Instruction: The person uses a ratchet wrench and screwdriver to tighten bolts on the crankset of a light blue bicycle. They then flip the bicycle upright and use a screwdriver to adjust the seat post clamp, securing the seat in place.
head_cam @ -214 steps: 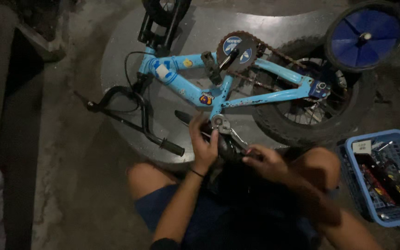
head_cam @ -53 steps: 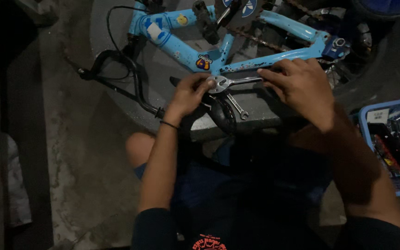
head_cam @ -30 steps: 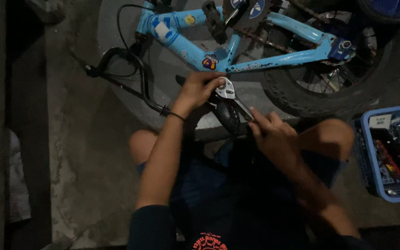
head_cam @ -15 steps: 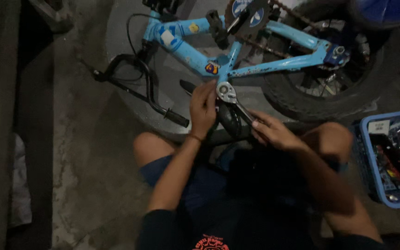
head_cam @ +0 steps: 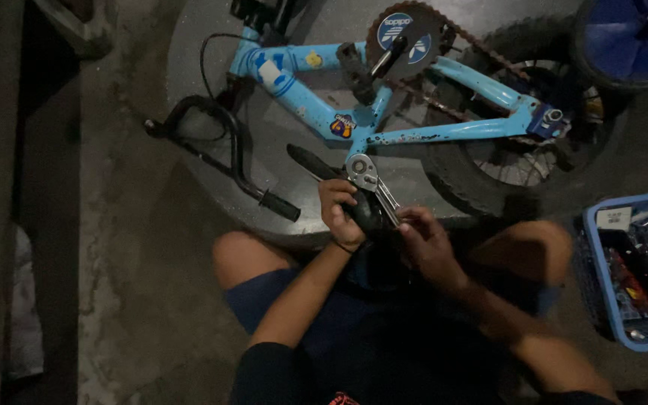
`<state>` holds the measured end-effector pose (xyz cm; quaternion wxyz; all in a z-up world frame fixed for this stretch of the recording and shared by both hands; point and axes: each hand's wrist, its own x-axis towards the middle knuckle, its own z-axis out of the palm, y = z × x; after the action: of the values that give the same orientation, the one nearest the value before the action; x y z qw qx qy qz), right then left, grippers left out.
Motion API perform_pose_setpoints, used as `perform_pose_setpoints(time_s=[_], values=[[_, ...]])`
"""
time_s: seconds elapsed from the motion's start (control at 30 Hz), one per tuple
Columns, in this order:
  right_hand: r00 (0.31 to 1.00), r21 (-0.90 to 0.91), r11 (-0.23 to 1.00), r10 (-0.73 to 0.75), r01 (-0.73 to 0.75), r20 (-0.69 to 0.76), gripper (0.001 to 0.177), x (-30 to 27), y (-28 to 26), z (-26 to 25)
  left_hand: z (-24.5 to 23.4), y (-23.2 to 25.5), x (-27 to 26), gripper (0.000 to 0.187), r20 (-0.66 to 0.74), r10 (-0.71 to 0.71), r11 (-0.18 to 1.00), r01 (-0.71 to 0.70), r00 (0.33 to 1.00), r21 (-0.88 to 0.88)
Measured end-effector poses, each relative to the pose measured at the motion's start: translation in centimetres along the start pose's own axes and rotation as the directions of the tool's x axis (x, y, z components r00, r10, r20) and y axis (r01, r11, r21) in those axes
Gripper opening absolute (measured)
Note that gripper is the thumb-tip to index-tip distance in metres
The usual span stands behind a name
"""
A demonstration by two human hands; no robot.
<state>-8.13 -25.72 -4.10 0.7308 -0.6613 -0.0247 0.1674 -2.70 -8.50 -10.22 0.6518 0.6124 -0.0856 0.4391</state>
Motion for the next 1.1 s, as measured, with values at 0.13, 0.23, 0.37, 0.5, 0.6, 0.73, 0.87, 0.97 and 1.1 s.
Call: perform_pose_setpoints(time_s=[0.13, 0.23, 0.37, 0.5, 0.6, 0.73, 0.87, 0.97, 1.1], values=[[0.993, 0.137, 0.990, 0.031, -0.016, -0.110, 0.022, -0.2, 3.2, 3.7, -0.6, 0.0, 0.9, 0.048, 0.031, -0.002, 0.998, 0.000, 1.000, 0.055], [0.991, 0.057, 0.994, 0.098, -0.093, -0.093, 0.030, 0.2, 3.2, 3.6, -0.9, 0.5, 1.7, 0.046, 0.080, -0.011, 0.996, 0.004, 0.997, 0.092], [0.985, -0.485, 0.857, -0.165, 0.172, 0.058, 0.051, 0.3, -0.5, 1.6, -1.5, 1.7, 3.6, 0.039, 0.169, -0.020, 0.998, 0.010, 0.985, 0.062], [0.970, -0.863, 0.469, -0.227, 0.188, 0.088, 0.051, -0.5, -7.2, -2.0, -2.5, 2.8, 6.2, 0.046, 0.317, -0.080, 0.976, 0.010, 0.945, 0.217], [0.975, -0.986, 0.082, -0.182, 0.144, 0.127, 0.050, 0.7, -11.3, -3.4, -3.2, 2.6, 8.4, 0.047, 0.513, -0.218, 0.971, 0.130, 0.830, 0.203], [0.805, -0.948, -0.128, -0.502, 0.292, 0.316, 0.041, 4.0, -14.7, -5.0, -3.4, 2.4, 10.4, 0.042, 0.541, -0.485, 0.875, 0.371, 0.687, 0.312], [0.859, -0.913, 0.264, -0.489, 0.311, 0.151, 0.041, 4.2, -14.1, -6.1, -2.7, 2.6, 9.9, 0.035, 0.451, -0.576, 0.817, 0.453, 0.682, 0.358], [0.811, -0.910, 0.301, -0.581, 0.284, 0.061, 0.043, 3.8, -12.4, -6.4, -1.9, 2.8, 8.5, 0.031, 0.383, -0.438, 0.888, 0.325, 0.813, 0.324], [0.632, -0.917, 0.272, -0.775, 0.291, -0.029, 0.049, 3.9, -11.0, -6.1, -1.4, 2.8, 7.5, 0.028, 0.309, -0.426, 0.900, 0.362, 0.850, 0.243]])
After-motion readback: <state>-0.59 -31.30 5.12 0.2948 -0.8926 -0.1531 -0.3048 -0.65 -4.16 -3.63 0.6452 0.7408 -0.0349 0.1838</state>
